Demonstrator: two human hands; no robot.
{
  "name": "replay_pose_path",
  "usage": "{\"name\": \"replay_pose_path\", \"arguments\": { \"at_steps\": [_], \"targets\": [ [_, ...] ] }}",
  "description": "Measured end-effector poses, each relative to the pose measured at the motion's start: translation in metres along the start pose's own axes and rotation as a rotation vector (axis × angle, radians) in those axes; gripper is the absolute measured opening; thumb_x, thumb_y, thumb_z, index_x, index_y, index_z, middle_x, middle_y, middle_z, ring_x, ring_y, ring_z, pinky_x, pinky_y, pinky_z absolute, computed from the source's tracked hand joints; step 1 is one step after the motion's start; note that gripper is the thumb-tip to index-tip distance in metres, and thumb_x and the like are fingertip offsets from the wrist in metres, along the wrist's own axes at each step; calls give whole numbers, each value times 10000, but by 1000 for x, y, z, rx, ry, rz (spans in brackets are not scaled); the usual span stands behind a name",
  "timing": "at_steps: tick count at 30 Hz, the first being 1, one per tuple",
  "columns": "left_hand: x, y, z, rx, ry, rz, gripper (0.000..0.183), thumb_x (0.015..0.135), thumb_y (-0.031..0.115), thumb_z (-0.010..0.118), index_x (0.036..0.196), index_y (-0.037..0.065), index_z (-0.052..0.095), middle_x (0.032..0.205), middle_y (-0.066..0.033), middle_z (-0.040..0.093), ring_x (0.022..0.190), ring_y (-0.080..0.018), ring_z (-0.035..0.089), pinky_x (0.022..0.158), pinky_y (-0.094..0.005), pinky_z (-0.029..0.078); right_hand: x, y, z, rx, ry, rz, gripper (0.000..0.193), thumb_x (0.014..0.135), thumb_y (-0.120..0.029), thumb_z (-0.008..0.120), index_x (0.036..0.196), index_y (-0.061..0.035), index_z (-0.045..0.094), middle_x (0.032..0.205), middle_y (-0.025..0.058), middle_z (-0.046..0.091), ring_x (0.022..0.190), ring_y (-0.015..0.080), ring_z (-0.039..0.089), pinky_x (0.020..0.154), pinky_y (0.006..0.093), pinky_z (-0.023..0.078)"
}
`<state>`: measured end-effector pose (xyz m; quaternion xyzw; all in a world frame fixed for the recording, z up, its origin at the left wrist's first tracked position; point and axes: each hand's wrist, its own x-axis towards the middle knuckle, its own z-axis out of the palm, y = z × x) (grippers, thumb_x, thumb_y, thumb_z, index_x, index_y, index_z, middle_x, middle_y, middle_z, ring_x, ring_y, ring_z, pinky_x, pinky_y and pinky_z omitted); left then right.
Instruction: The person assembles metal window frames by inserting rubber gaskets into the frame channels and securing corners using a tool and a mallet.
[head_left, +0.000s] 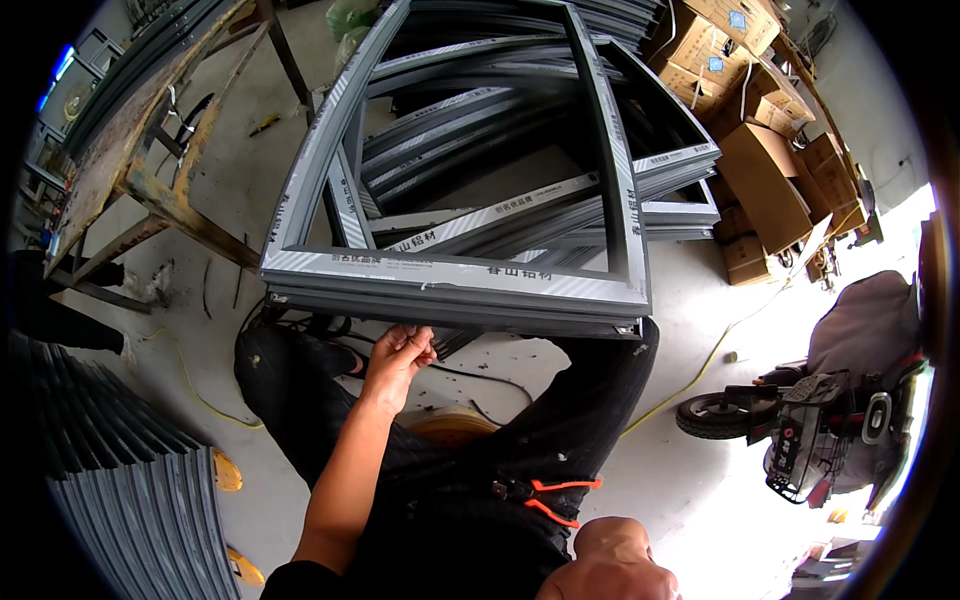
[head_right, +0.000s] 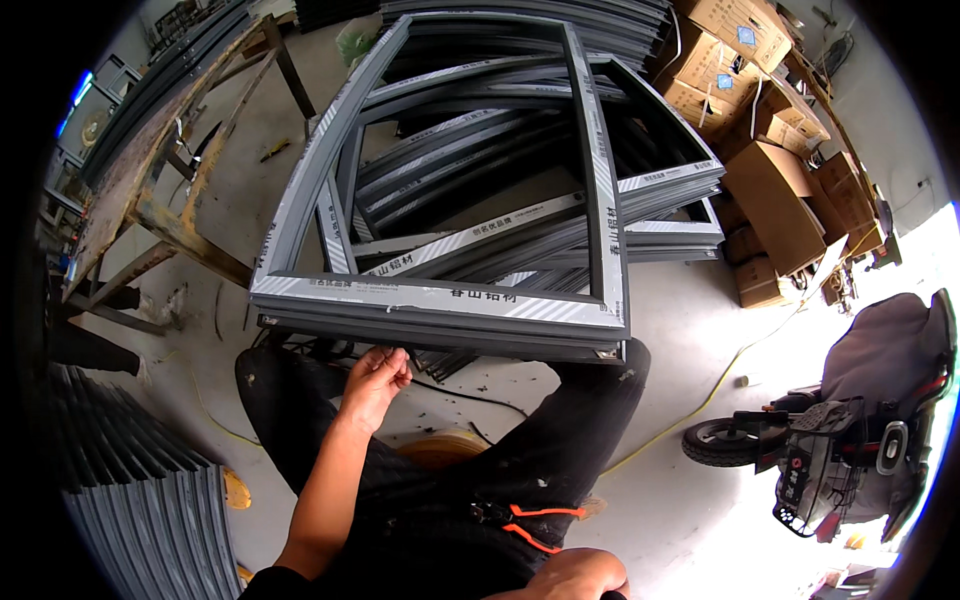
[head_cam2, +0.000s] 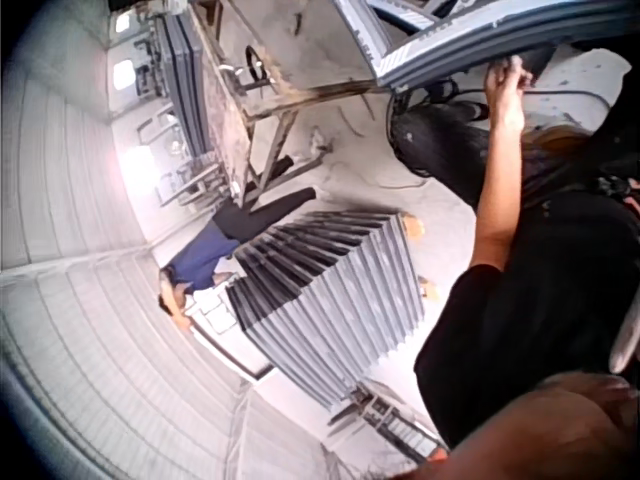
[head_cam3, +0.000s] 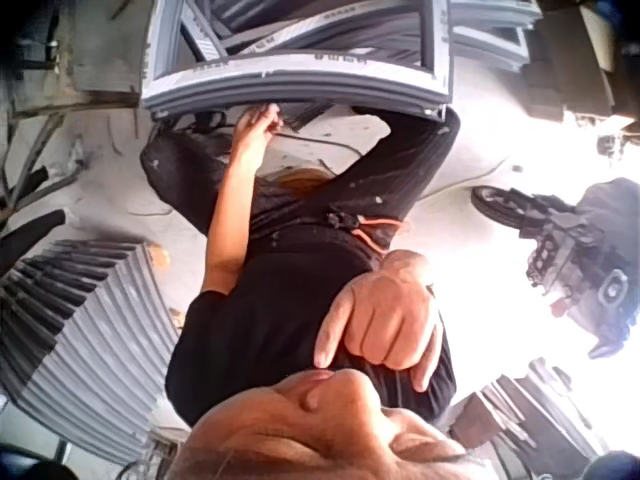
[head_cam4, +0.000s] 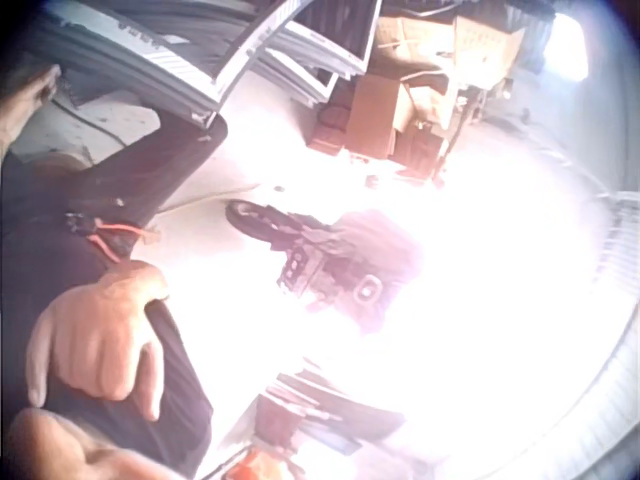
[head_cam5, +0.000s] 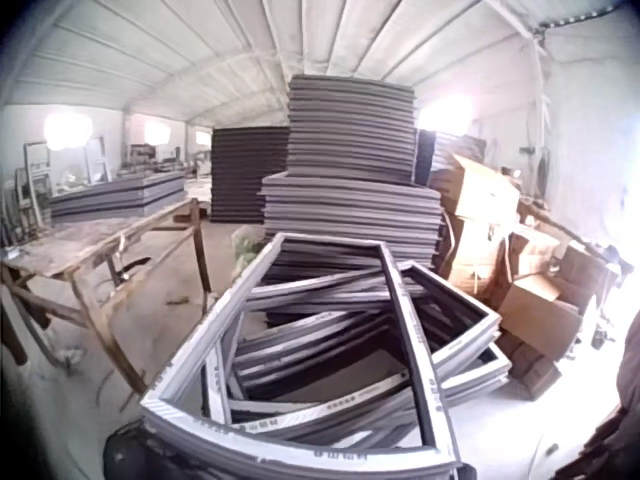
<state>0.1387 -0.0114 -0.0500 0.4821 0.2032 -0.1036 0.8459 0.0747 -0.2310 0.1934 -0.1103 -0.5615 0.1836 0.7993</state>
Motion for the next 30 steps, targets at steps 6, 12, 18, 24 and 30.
{"name": "replay_pose_path", "arguments": {
  "at_steps": [6,12,18,24,30],
  "targets": [
    [-5,11,2,26,49,-2,129,886,205,712,878,107,629,783,11,609,742,-120,590,697,-257,481,-5,-12,10,-68,4,-6,425,924,-285,605,573,-103,449,557,45,416,517,219,516,942,447,474],
    [-7,12,2,-1,78,-56,133,888,213,711,884,106,633,798,13,604,749,-117,585,715,-261,477,-10,-12,13,-20,23,-23,437,922,-302,614,567,-92,468,576,60,458,533,229,527,898,420,492],
    [-10,14,-3,-5,73,-46,159,902,248,692,897,102,630,794,16,593,772,-111,580,733,-267,472,-6,-5,3,-8,50,-11,432,913,-324,625,579,-82,498,583,60,475,539,224,545,887,421,500],
    [-20,15,12,121,4,-88,170,935,243,648,923,75,623,816,5,597,785,-116,581,745,-260,464,-26,2,-22,-360,41,40,364,933,-310,598,685,-44,588,677,99,579,646,231,612,920,419,480],
    [-92,78,44,319,-348,31,173,973,174,576,1041,20,616,902,-28,622,848,-103,585,774,-257,470,-68,35,-29,-1543,51,562,248,776,-320,756,798,-90,667,893,33,701,966,199,684,1041,488,405]
  ]
}}
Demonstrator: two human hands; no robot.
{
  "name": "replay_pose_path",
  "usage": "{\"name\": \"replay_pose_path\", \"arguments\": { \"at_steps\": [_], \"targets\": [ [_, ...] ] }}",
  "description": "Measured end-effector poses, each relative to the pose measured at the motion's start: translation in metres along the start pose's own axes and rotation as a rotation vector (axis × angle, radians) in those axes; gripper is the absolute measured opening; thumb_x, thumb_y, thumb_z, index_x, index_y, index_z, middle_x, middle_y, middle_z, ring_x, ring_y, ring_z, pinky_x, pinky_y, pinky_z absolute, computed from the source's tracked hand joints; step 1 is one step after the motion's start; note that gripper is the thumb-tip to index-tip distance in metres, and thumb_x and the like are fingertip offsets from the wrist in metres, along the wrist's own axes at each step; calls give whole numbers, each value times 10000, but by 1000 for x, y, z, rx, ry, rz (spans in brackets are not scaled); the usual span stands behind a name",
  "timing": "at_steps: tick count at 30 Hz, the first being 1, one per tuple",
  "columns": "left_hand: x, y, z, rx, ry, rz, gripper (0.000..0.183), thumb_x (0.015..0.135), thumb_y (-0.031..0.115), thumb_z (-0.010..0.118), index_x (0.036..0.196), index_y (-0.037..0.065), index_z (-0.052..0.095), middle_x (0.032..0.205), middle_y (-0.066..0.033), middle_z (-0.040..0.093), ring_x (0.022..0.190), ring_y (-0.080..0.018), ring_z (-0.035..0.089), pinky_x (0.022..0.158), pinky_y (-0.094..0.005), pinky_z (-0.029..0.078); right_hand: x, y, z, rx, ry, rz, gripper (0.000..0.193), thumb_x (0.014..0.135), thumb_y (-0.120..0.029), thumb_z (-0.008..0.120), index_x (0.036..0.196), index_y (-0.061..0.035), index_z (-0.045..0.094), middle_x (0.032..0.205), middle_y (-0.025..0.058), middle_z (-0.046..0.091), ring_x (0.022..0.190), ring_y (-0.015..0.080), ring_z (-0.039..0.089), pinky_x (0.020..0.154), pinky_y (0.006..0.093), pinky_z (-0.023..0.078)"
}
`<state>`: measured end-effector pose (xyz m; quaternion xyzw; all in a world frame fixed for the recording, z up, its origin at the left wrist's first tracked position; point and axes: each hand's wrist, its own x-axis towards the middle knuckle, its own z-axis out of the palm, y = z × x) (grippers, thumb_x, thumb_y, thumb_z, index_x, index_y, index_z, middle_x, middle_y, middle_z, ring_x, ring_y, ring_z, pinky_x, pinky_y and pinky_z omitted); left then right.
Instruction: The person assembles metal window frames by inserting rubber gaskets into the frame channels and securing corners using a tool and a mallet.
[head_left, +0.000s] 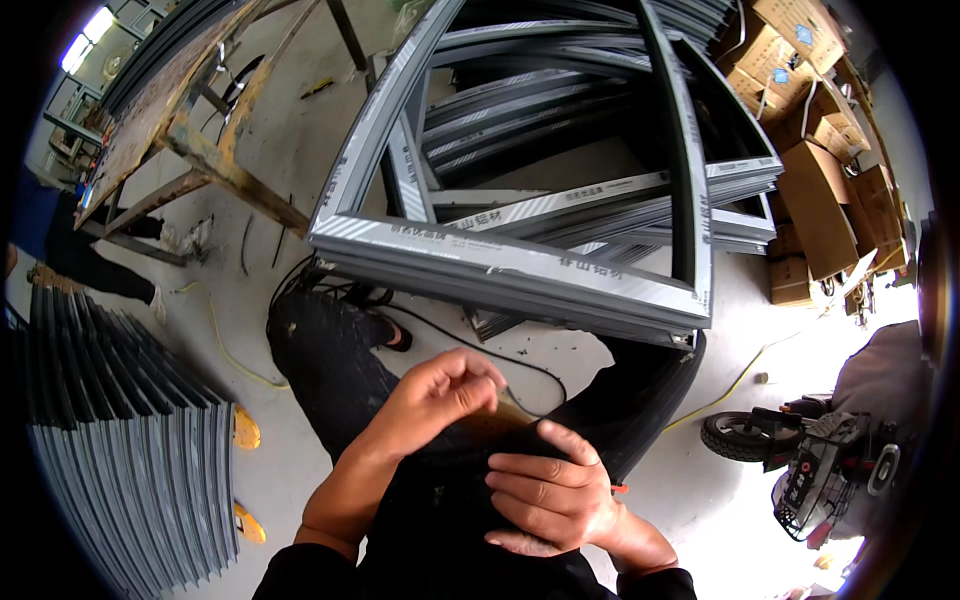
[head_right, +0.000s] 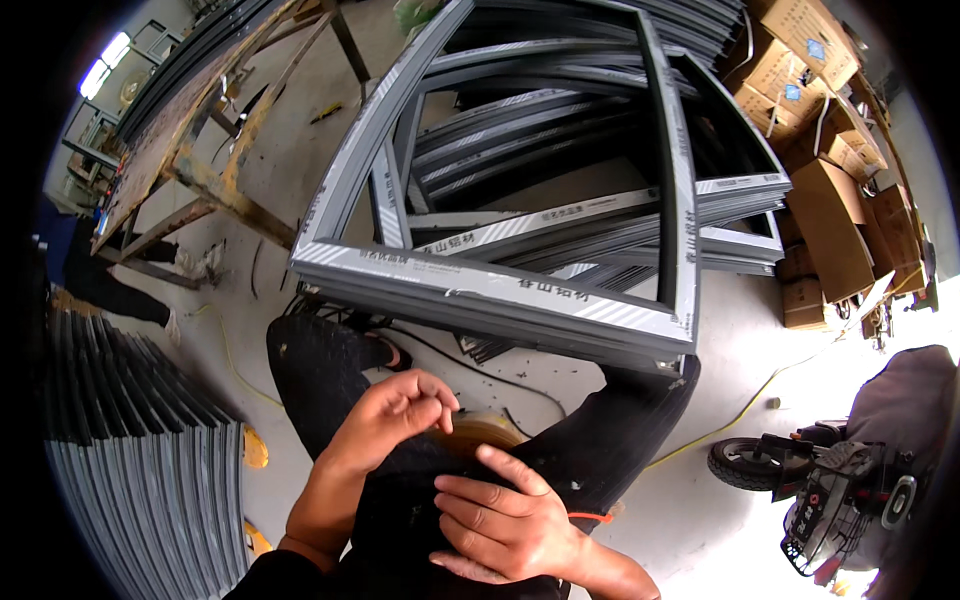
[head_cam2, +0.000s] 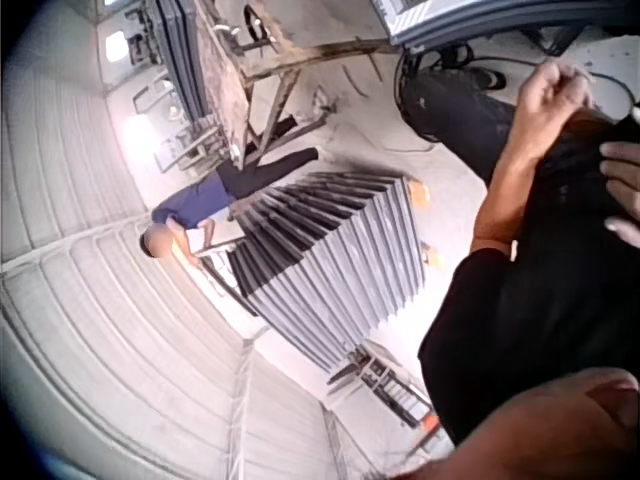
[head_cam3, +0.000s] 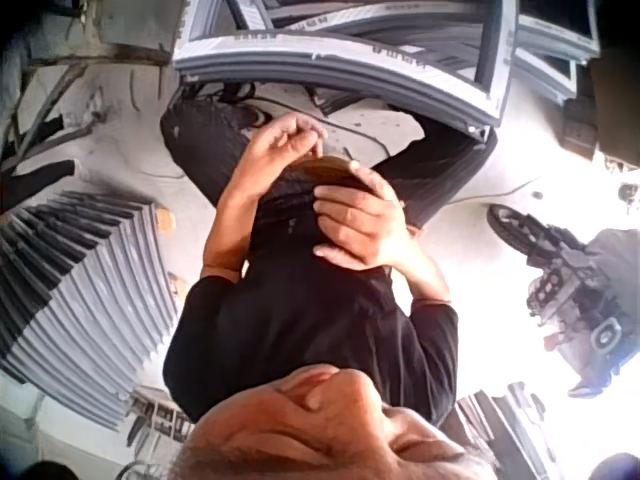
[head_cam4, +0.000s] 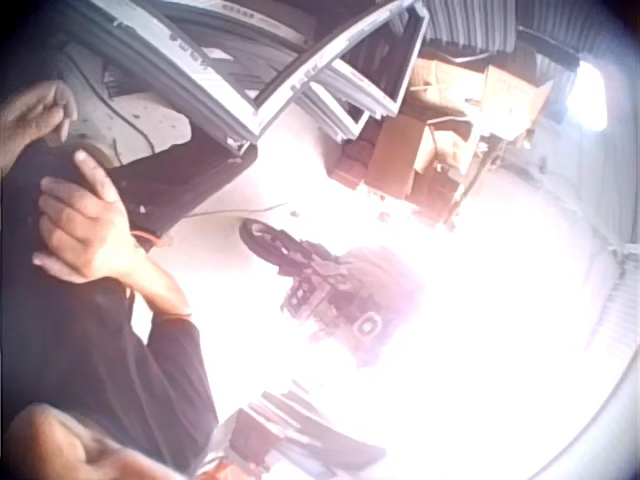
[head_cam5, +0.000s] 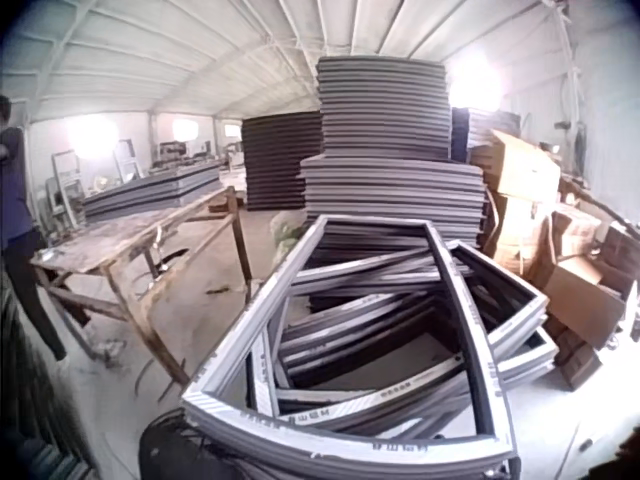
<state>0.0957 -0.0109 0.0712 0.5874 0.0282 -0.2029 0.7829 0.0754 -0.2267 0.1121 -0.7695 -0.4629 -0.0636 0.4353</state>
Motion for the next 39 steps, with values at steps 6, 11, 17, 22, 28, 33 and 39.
{"name": "replay_pose_path", "arguments": {
  "at_steps": [6,11,17,22,28,33,39],
  "targets": [
    [-23,45,12,447,-241,221,185,903,132,662,1040,17,615,893,-52,605,821,-156,596,718,-275,500,0,1,7,-16,-8,2,199,776,-315,732,801,-120,699,974,-7,705,1081,178,642,1088,539,329],
    [-31,53,16,442,-278,149,212,880,107,681,1065,18,628,844,-38,577,763,-142,583,684,-271,486,-3,3,5,129,-6,3,167,779,-287,725,780,-121,718,995,-4,719,1131,208,622,1118,561,268],
    [-31,51,22,420,-254,129,237,851,87,704,1070,17,645,803,-26,578,717,-125,573,662,-268,469,-7,3,5,189,2,8,175,759,-300,730,733,-126,734,865,-7,727,1109,271,641,1133,583,206],
    [-29,47,23,453,-258,157,259,829,70,714,1073,26,639,828,-40,605,723,-134,584,666,-275,470,-7,3,3,203,1,16,166,747,-276,727,698,-117,728,859,1,726,1127,293,631,1130,590,204],
    [-27,49,27,586,-212,218,301,790,128,766,1048,34,640,838,-51,617,726,-164,601,657,-293,470,-4,4,-1,313,-19,53,111,745,-190,730,709,-88,705,976,32,719,1188,320,590,1118,589,228],
    [-24,46,26,699,-173,306,270,761,143,782,976,44,652,794,-43,619,705,-199,616,619,-317,465,0,5,0,378,-43,59,105,741,-164,733,702,-75,695,953,46,715,1189,335,586,1119,593,217],
    [-24,42,28,718,-124,318,220,724,71,736,928,39,660,727,-41,610,644,-201,611,589,-321,462,2,9,-2,473,-72,80,92,735,-144,736,714,-61,702,943,63,712,1198,360,572,1119,597,209]
  ]
}}
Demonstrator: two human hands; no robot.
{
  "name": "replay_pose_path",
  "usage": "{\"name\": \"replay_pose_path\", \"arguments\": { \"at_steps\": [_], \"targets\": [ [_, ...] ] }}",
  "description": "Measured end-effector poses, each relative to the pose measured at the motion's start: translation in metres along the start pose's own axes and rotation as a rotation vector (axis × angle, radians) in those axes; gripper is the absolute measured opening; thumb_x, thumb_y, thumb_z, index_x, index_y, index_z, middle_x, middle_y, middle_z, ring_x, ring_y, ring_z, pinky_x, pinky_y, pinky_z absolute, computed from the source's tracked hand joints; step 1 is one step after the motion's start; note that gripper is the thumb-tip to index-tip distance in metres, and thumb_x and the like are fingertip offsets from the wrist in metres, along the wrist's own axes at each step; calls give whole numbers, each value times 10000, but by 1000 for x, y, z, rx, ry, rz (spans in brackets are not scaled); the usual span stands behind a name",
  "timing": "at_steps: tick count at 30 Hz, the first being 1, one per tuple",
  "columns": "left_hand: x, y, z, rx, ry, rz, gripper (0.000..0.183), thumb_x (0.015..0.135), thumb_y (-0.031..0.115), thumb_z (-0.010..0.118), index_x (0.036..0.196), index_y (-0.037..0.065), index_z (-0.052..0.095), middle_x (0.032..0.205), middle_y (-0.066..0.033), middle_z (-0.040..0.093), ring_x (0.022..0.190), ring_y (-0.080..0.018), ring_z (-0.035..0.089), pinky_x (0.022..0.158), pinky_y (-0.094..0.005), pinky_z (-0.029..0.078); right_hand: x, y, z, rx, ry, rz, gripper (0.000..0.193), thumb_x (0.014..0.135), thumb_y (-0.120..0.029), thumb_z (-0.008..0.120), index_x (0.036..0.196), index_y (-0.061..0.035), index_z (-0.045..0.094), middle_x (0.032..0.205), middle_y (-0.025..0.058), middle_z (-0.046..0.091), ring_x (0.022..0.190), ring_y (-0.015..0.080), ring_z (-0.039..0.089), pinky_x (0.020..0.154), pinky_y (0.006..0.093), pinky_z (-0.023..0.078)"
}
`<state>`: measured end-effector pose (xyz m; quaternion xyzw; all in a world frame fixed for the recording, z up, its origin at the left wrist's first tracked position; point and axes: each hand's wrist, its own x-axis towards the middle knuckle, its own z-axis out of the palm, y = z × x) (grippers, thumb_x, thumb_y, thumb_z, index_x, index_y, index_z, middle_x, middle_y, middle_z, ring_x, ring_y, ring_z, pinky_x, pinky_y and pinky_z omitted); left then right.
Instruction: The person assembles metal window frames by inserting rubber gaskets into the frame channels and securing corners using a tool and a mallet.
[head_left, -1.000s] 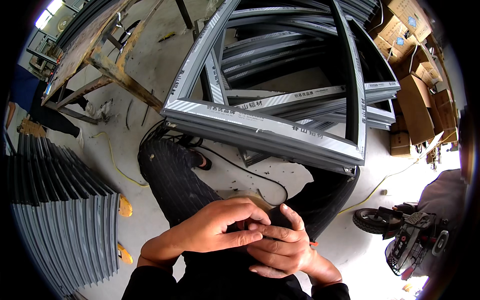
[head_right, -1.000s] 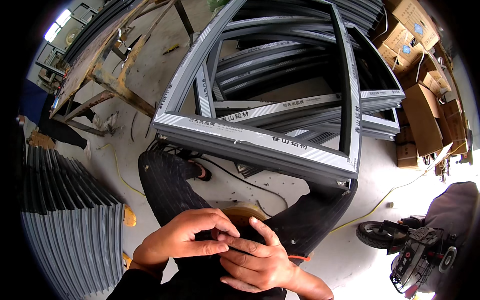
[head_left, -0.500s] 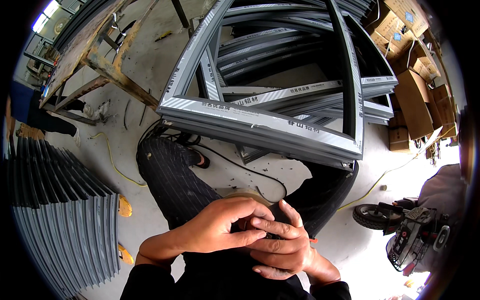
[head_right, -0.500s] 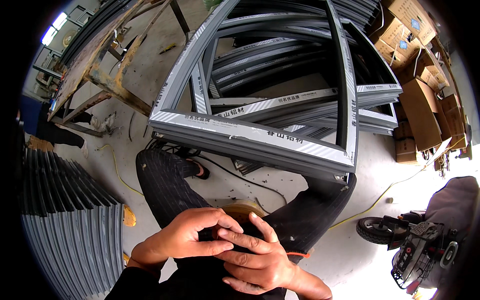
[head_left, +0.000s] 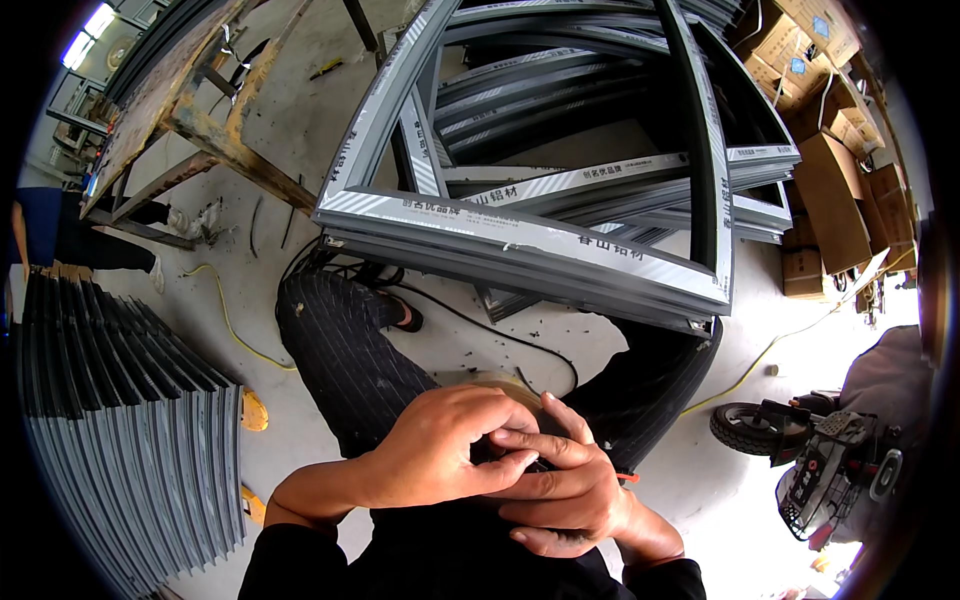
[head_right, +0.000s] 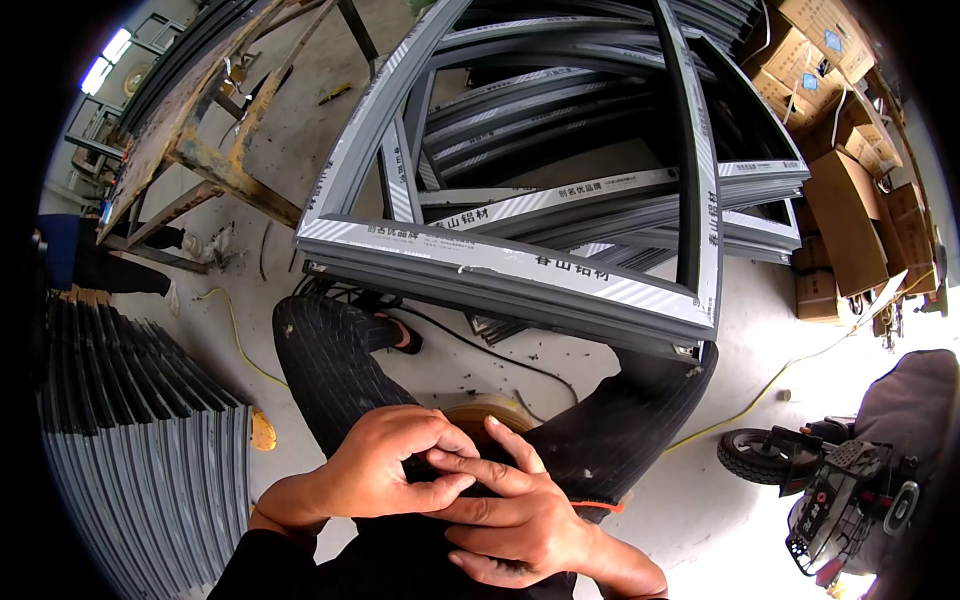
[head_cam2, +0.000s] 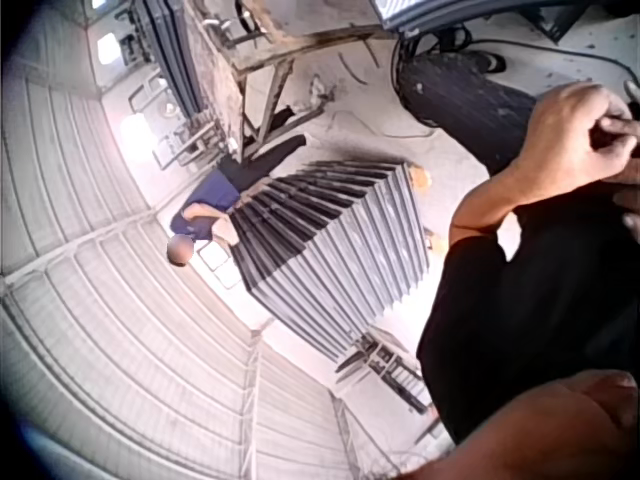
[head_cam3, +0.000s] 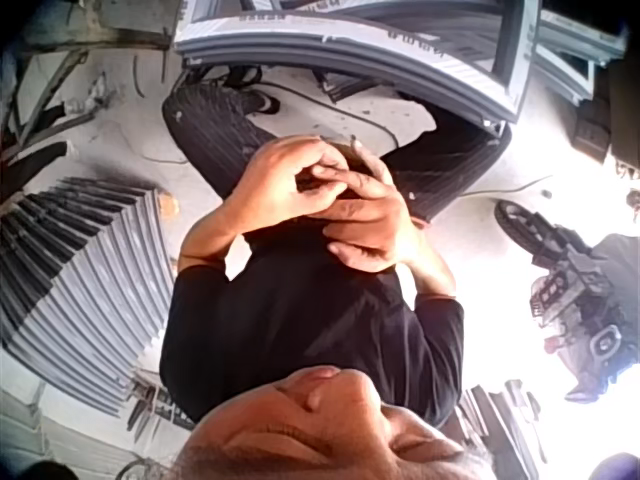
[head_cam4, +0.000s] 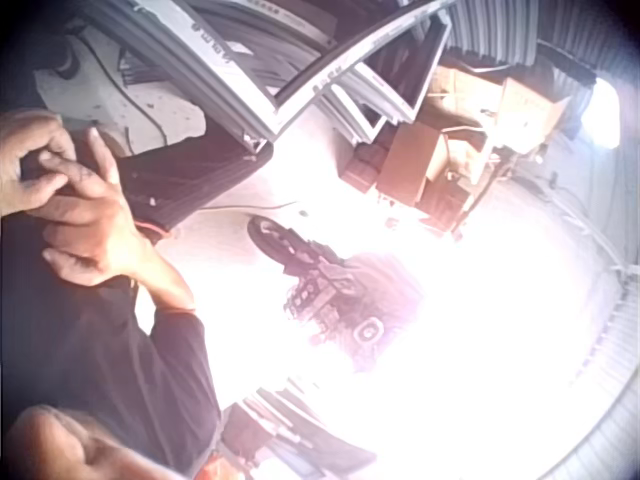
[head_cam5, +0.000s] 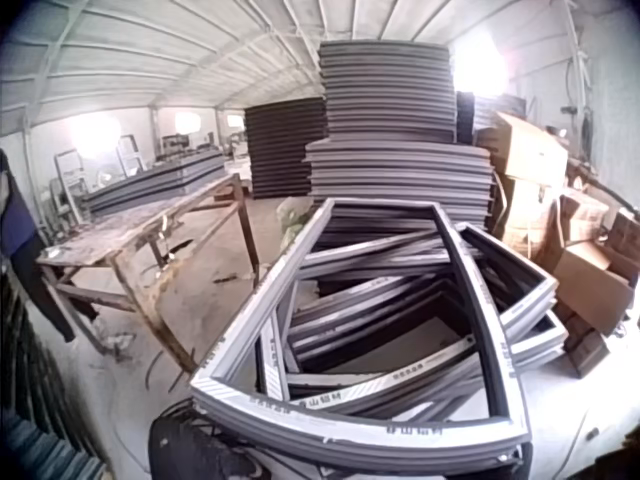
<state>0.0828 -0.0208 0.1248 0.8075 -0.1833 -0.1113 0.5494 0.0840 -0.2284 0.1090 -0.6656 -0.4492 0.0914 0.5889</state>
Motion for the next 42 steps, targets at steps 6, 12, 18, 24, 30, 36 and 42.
{"name": "replay_pose_path", "arguments": {
  "at_steps": [6,12,18,24,30,36,42],
  "targets": [
    [1,-1,0,-76,12,5,234,721,36,686,955,24,668,700,-39,587,613,-168,585,580,-298,456,1,3,-2,86,32,2,94,738,-145,726,714,-57,709,965,72,716,1211,369,561,1124,590,202],
    [2,1,-5,-125,-44,-57,222,757,53,684,976,22,667,701,-22,569,612,-131,552,572,-280,443,-3,10,-1,142,50,-22,125,739,-178,721,699,-60,708,1018,76,720,1230,372,546,1126,588,202],
    [1,-2,-5,-178,-64,-84,184,808,99,693,966,14,653,722,-17,592,632,-120,556,570,-273,439,-4,10,0,146,38,-23,131,742,-184,718,689,-65,704,1044,78,718,1238,375,536,1119,593,221],
    [2,-5,0,-161,-48,-82,194,822,141,739,842,24,585,717,-42,616,622,-134,570,559,-274,437,1,2,3,9,-1,-4,100,730,-159,729,699,-67,704,1057,70,709,1177,347,586,1111,601,241],
    [4,-4,4,-187,-44,-119,194,853,139,726,814,28,572,723,-48,622,634,-138,579,573,-279,441,0,3,5,-70,8,-16,84,719,-151,734,700,-76,700,1071,64,707,1136,314,616,1110,597,253],
    [1,-7,-5,-364,-124,-193,138,919,143,650,922,6,640,795,-46,649,709,-113,596,636,-263,467,-2,4,2,-58,-2,-20,104,717,-170,729,659,-93,691,1063,59,713,1158,304,603,1117,592,240],
    [0,-12,-6,-444,-158,-206,172,962,150,593,985,-13,643,839,-47,666,754,-96,604,663,-252,483,-4,8,2,46,33,-46,121,720,-174,735,653,-88,682,1104,75,704,1183,316,585,1113,588,245]
  ]
}}
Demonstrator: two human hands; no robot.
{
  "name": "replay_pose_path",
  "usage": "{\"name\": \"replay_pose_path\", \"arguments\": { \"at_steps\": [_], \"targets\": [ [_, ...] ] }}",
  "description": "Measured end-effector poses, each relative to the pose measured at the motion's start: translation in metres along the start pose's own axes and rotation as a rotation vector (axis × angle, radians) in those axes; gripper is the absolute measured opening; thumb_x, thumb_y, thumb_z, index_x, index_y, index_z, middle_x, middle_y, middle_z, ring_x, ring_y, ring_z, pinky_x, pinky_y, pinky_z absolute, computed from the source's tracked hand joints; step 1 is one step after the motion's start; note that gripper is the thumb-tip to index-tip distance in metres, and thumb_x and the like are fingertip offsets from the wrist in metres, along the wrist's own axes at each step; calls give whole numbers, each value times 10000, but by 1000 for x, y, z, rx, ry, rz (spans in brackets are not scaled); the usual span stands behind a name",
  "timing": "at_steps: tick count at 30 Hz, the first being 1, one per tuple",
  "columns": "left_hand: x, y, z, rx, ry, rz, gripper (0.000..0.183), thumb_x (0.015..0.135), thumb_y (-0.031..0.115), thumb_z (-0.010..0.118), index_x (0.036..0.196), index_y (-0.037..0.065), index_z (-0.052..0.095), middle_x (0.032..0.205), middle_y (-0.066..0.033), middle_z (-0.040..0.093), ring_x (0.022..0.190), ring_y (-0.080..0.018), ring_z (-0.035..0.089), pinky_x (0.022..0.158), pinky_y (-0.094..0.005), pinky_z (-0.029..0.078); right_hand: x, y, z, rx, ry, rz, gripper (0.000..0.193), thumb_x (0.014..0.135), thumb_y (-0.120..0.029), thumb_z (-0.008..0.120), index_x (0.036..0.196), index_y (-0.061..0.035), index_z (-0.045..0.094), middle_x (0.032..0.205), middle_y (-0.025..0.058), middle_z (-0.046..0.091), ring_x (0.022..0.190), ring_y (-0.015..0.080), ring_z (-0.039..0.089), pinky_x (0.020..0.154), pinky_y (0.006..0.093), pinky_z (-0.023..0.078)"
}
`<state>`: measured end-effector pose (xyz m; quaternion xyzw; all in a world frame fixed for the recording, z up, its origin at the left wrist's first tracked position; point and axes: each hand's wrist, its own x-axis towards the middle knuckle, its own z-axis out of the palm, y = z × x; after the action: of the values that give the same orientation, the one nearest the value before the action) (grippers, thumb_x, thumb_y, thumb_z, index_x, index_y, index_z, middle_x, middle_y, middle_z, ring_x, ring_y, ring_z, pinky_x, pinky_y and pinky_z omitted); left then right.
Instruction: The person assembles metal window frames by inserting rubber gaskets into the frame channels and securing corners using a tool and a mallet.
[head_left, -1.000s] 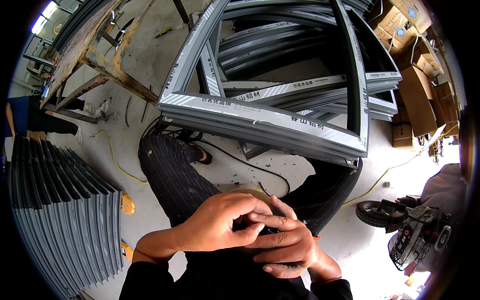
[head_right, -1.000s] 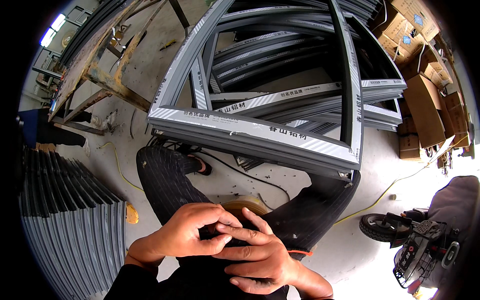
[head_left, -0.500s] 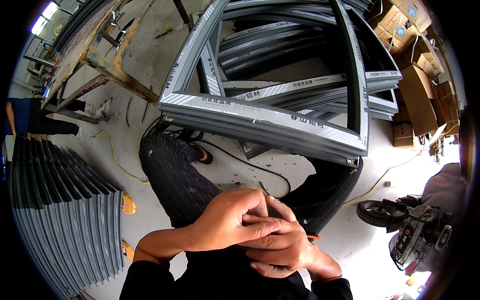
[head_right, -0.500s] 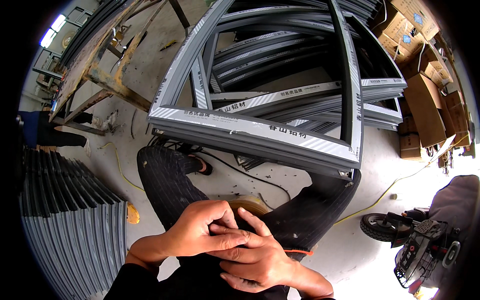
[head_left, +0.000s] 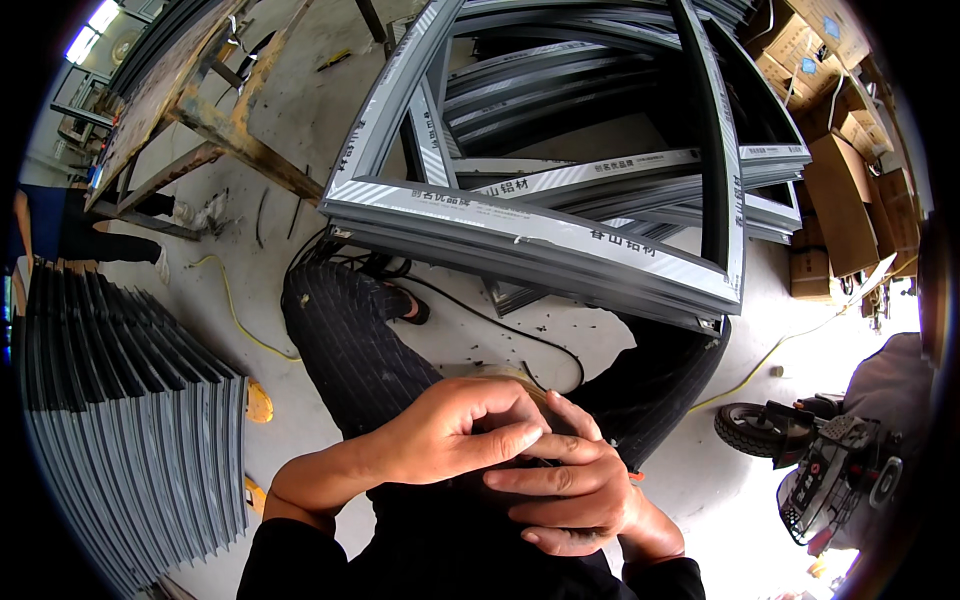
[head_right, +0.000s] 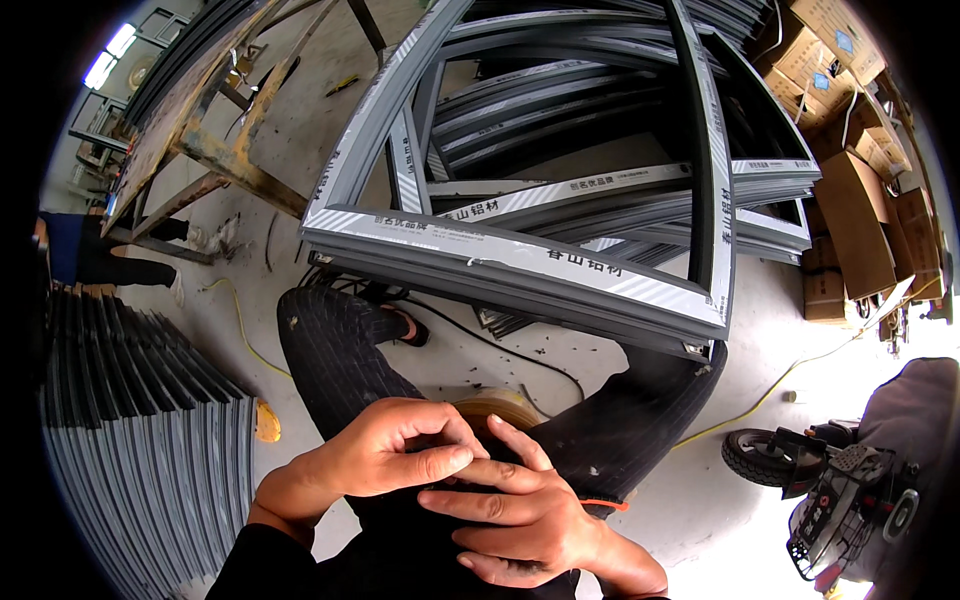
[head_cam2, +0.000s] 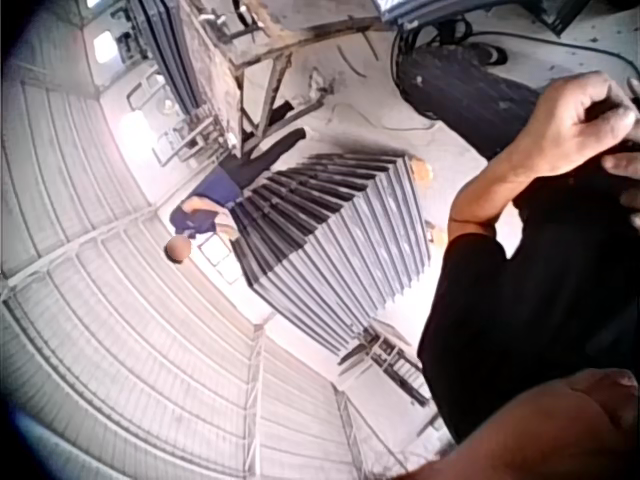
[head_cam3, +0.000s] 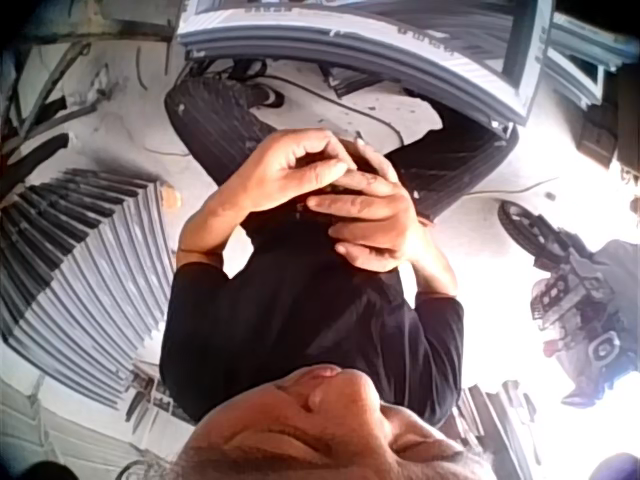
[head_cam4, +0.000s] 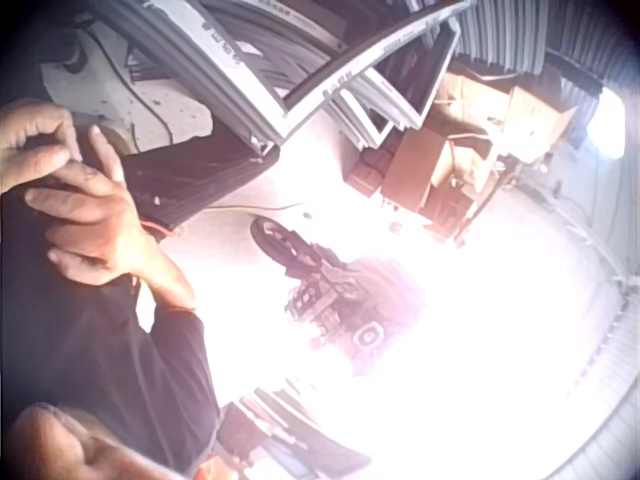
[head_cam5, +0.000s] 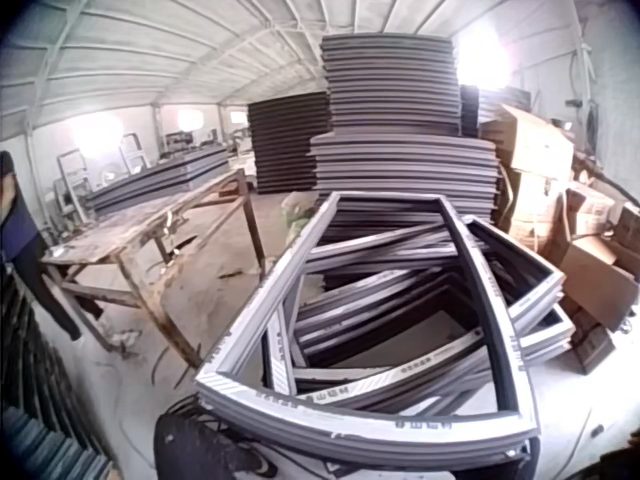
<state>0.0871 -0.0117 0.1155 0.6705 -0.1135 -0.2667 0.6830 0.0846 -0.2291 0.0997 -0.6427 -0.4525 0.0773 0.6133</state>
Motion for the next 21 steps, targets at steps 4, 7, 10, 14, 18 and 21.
{"name": "replay_pose_path", "arguments": {
  "at_steps": [4,7,10,14,18,21],
  "targets": [
    [0,0,0,-22,-4,-22,178,963,157,597,990,-13,641,849,-46,668,763,-88,603,668,-242,481,1,-2,-1,34,8,19,131,728,-183,735,659,-84,686,1107,101,702,1185,325,585,1108,587,252],
    [0,1,0,-7,-6,-46,179,948,160,622,994,-12,643,844,-43,664,762,-82,598,669,-240,478,0,-1,0,40,10,15,132,729,-188,739,665,-83,690,1116,112,698,1189,330,582,1106,589,252],
    [0,2,-1,3,-6,-62,189,920,168,663,985,-8,637,840,-41,657,761,-83,595,665,-241,478,1,-3,-1,-18,-31,40,127,725,-189,746,682,-81,695,1098,105,699,1200,334,573,1103,595,255],
    [4,0,0,164,21,-47,200,861,145,710,944,-5,606,843,-48,635,754,-107,600,659,-259,490,8,-6,1,-206,-126,88,124,724,-189,752,731,-76,702,1047,77,690,1232,334,545,1096,604,265],
    [6,-19,3,339,30,-13,181,798,80,679,918,-4,574,849,-67,612,741,-153,609,656,-282,506,8,0,8,-356,-250,111,167,739,-201,746,719,-56,667,977,66,653,1263,315,508,1097,624,265],
    [3,-23,3,423,31,-22,166,770,27,621,928,-2,579,858,-83,616,745,-188,624,643,-292,513,7,2,10,-308,-258,108,180,743,-196,741,705,-46,650,933,74,641,1233,312,521,1097,632,263]
  ]
}}
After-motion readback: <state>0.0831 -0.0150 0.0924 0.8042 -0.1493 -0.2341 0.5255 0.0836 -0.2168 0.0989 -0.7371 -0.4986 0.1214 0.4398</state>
